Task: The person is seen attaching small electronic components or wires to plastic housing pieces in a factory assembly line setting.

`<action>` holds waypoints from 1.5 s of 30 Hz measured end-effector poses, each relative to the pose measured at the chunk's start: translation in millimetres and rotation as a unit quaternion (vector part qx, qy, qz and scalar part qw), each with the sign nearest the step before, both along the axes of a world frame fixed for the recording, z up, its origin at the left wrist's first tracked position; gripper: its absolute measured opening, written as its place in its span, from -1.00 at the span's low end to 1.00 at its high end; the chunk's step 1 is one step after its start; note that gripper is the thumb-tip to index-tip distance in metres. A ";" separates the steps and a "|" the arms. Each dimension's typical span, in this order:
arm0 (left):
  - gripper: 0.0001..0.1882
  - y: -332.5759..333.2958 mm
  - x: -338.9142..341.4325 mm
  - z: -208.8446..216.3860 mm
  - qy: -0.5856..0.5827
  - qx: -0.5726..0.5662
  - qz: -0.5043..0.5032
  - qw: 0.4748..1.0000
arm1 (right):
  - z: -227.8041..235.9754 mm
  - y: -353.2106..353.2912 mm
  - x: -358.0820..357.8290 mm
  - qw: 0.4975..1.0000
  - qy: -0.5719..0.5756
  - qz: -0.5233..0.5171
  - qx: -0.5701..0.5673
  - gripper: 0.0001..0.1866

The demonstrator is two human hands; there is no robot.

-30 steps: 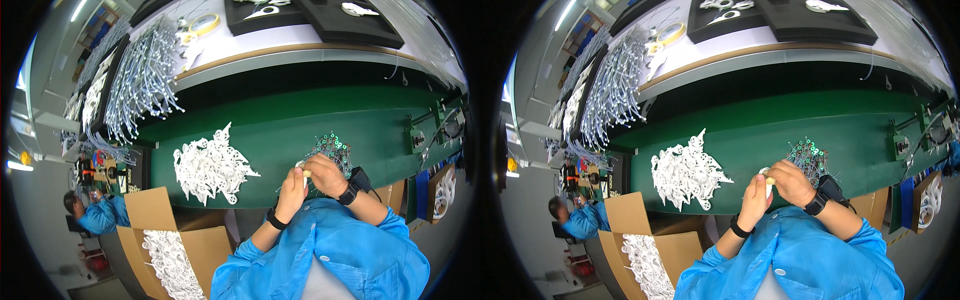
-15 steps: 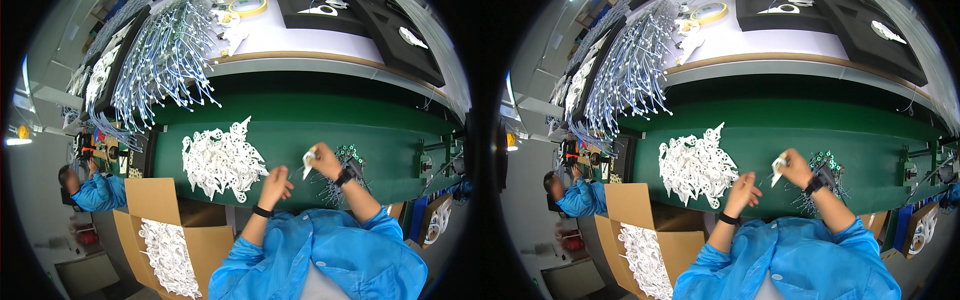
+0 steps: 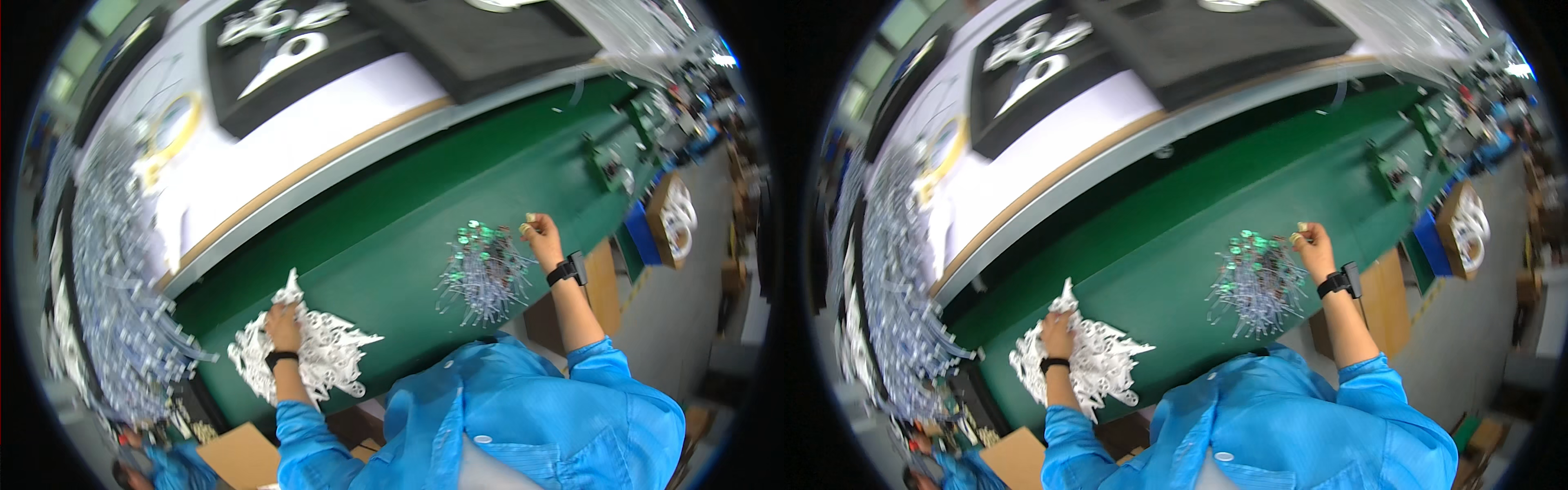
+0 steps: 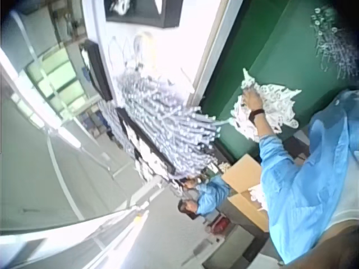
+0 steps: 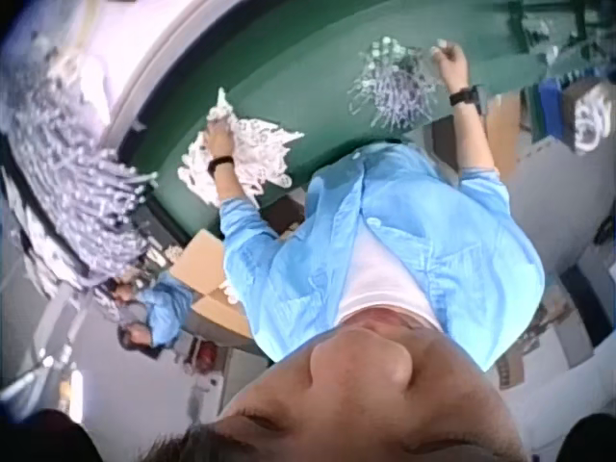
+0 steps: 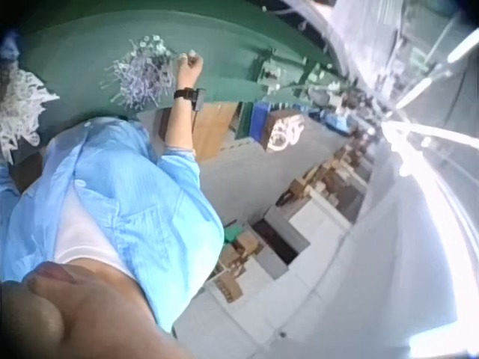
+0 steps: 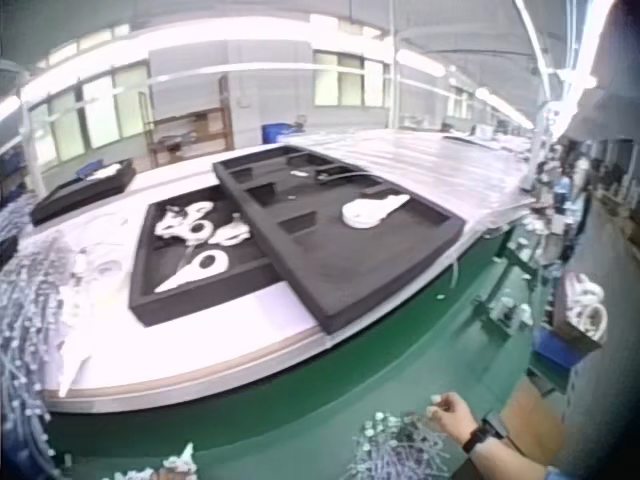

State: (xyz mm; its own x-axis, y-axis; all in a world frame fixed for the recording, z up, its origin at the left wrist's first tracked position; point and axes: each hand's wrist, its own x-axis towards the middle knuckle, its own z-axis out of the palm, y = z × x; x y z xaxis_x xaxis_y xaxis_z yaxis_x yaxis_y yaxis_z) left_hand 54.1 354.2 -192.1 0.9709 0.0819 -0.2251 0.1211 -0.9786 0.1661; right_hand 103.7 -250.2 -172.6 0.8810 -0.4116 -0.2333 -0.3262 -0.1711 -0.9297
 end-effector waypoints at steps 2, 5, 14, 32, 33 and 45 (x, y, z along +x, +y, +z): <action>-0.57 -0.3 5.0 2.1 -0.036 0.002 -0.020 0.999 | 2.2 -16.2 -26.4 0.998 0.053 -0.038 -0.020 -0.76; -0.62 -10.5 14.4 0.6 -0.015 -0.015 -0.051 0.998 | -27.8 -47.2 -62.6 0.996 0.049 -0.054 -0.054 -0.79; -0.61 13.3 -13.9 -37.0 -0.036 -0.088 -0.035 0.995 | -14.2 30.8 -20.8 0.960 0.036 0.224 -0.166 -0.76; -0.89 -49.7 -27.3 -6.6 -0.037 0.046 0.090 0.994 | -43.4 40.9 -28.7 0.920 0.033 0.280 -0.272 -0.73; -0.89 -44.8 -28.7 -12.3 -0.025 0.058 0.099 0.993 | -48.2 44.0 -27.3 0.914 0.009 0.284 -0.290 -0.73; -0.79 -116.9 -26.0 63.2 -0.259 -0.307 0.148 0.904 | -3.2 -10.6 -24.7 0.949 -0.072 0.249 -0.178 -0.60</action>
